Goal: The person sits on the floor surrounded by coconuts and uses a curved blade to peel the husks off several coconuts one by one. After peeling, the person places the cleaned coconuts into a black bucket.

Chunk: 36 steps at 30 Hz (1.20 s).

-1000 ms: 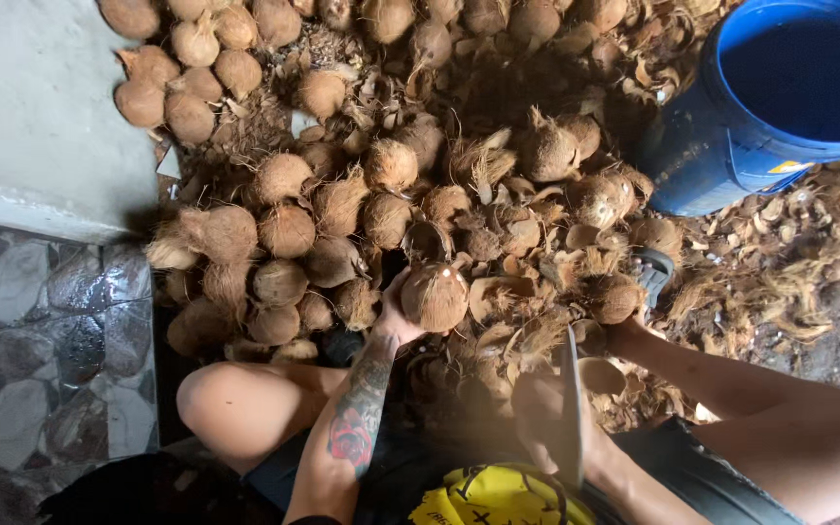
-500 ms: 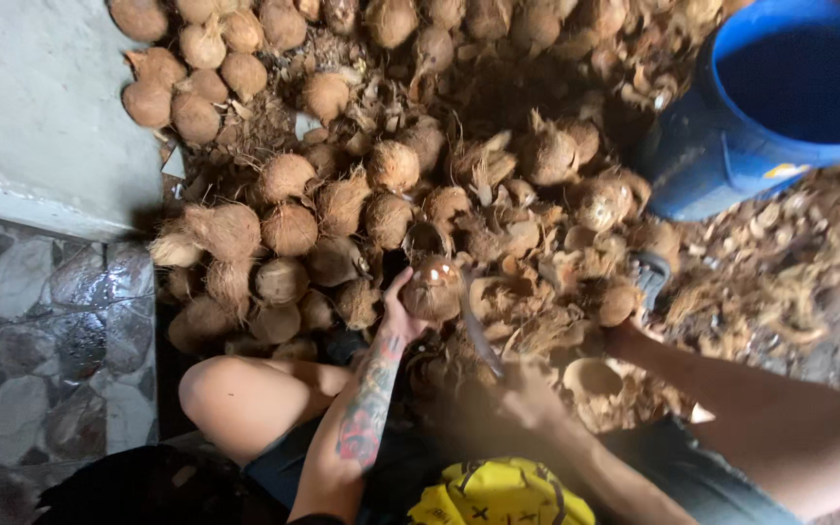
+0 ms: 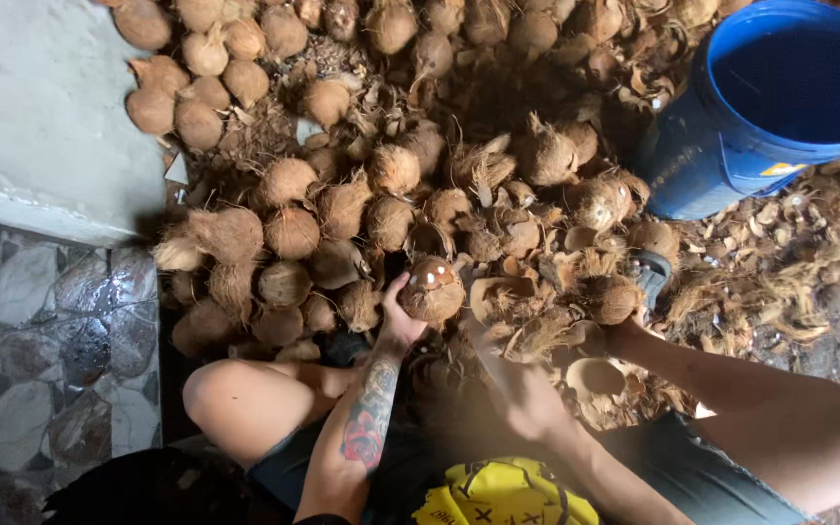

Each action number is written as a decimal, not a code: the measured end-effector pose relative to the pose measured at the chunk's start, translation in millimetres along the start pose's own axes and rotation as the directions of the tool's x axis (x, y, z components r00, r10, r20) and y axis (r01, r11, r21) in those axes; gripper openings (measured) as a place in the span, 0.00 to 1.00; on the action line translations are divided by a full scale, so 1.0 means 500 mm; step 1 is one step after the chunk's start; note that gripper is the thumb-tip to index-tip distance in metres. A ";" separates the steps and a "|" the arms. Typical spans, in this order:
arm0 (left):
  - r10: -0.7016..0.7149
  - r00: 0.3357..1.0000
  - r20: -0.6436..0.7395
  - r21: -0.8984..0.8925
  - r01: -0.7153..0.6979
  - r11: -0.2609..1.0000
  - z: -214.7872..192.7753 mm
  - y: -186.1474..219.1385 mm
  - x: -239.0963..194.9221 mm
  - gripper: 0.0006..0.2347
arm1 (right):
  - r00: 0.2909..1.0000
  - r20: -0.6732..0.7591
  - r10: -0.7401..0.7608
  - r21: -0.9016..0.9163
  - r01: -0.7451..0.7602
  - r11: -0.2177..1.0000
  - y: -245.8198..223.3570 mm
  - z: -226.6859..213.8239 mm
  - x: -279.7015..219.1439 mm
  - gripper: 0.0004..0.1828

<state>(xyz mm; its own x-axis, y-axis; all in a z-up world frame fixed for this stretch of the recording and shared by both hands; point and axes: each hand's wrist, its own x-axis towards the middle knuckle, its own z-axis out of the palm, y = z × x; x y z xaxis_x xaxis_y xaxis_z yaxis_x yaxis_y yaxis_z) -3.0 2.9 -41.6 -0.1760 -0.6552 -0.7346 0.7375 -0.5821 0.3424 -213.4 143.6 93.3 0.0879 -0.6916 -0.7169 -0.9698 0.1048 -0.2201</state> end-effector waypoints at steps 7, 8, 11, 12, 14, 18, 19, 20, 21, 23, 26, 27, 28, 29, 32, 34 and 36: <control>0.171 0.969 0.177 0.170 -0.201 0.965 0.037 0.024 -0.067 0.33 | 0.926 -0.296 -0.233 0.524 0.362 0.771 0.066 0.014 -0.026 0.17; 0.166 0.984 0.067 0.234 -0.177 0.956 0.078 0.048 -0.083 0.33 | 0.910 -0.351 -0.220 0.661 0.407 0.631 0.043 -0.060 -0.063 0.17; 0.113 0.987 0.118 0.171 -0.132 0.976 0.023 0.015 -0.023 0.38 | 0.287 -0.902 -0.321 0.281 0.957 0.066 -0.015 -0.117 -0.116 0.60; 0.112 0.986 0.123 0.173 -0.132 0.976 0.022 0.011 -0.013 0.38 | 0.284 -0.904 -0.319 0.277 0.959 0.069 0.000 -0.095 -0.103 0.60; 0.122 0.967 0.224 0.009 -0.127 0.992 0.006 -0.008 -0.006 0.24 | 0.909 -0.352 -0.224 0.934 0.358 -0.012 0.028 -0.038 -0.087 0.29; 0.005 0.996 0.088 0.241 -0.026 0.970 0.009 -0.004 -0.003 0.33 | 0.979 -0.105 -0.175 0.699 0.197 0.688 0.054 0.028 0.014 0.16; 0.037 0.996 0.078 0.085 -0.044 0.995 0.006 -0.010 0.008 0.27 | 0.986 -0.119 -0.119 0.742 0.168 0.649 0.086 0.062 0.028 0.13; 0.053 0.997 0.056 -0.063 -0.050 0.997 -0.010 -0.018 0.009 0.22 | 0.991 -0.121 -0.057 0.792 0.131 0.596 0.108 0.111 0.033 0.20; 0.054 0.997 0.060 -0.049 -0.051 0.998 0.026 0.021 -0.003 0.22 | 0.990 -0.128 -0.056 0.799 0.136 0.586 0.077 0.048 0.019 0.20; 0.059 0.979 0.195 0.078 -0.075 0.994 0.060 0.027 -0.074 0.32 | 0.944 -0.303 -0.127 0.776 0.322 0.542 0.047 -0.057 -0.059 0.14; 0.113 0.965 0.237 0.007 -0.118 0.993 0.028 0.008 -0.015 0.27 | 0.720 -0.503 -0.479 -0.316 0.363 0.877 0.001 -0.113 -0.103 0.29; 0.117 0.962 0.246 0.007 -0.123 0.992 0.022 0.008 -0.006 0.27 | 0.714 -0.510 -0.480 -0.320 0.360 0.876 0.011 -0.116 -0.123 0.29; 0.083 0.983 0.163 0.027 -0.089 0.996 0.013 0.002 0.000 0.29 | 0.689 -0.599 -0.408 0.124 0.584 0.802 0.022 -0.115 -0.146 0.15; 0.049 0.996 0.078 0.044 -0.053 0.998 0.002 -0.003 0.007 0.32 | 0.696 -0.650 -0.306 0.512 0.698 0.502 0.033 -0.114 -0.168 0.08; 0.075 0.977 0.201 0.043 -0.086 0.995 0.028 0.000 -0.006 0.27 | 0.976 -0.076 -0.206 0.583 0.211 0.784 0.019 -0.026 -0.010 0.37; -0.041 0.987 0.155 0.002 0.041 0.999 0.026 -0.010 -0.027 0.30 | 0.986 -0.103 -0.134 0.666 0.168 0.726 0.023 -0.001 -0.027 0.09; -0.162 0.982 0.099 -0.048 0.167 0.985 0.035 0.001 -0.027 0.33 | 0.992 -0.105 -0.069 0.747 0.124 0.653 0.026 0.011 -0.016 0.33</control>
<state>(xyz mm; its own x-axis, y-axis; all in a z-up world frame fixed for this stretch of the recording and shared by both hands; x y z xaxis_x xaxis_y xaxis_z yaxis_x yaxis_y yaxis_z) -11.7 3.4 -21.4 -0.3563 -0.5969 -0.7189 0.7280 -0.6596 0.1868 -225.5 154.5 92.3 0.1299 -0.7682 -0.6268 -0.4525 0.5166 -0.7269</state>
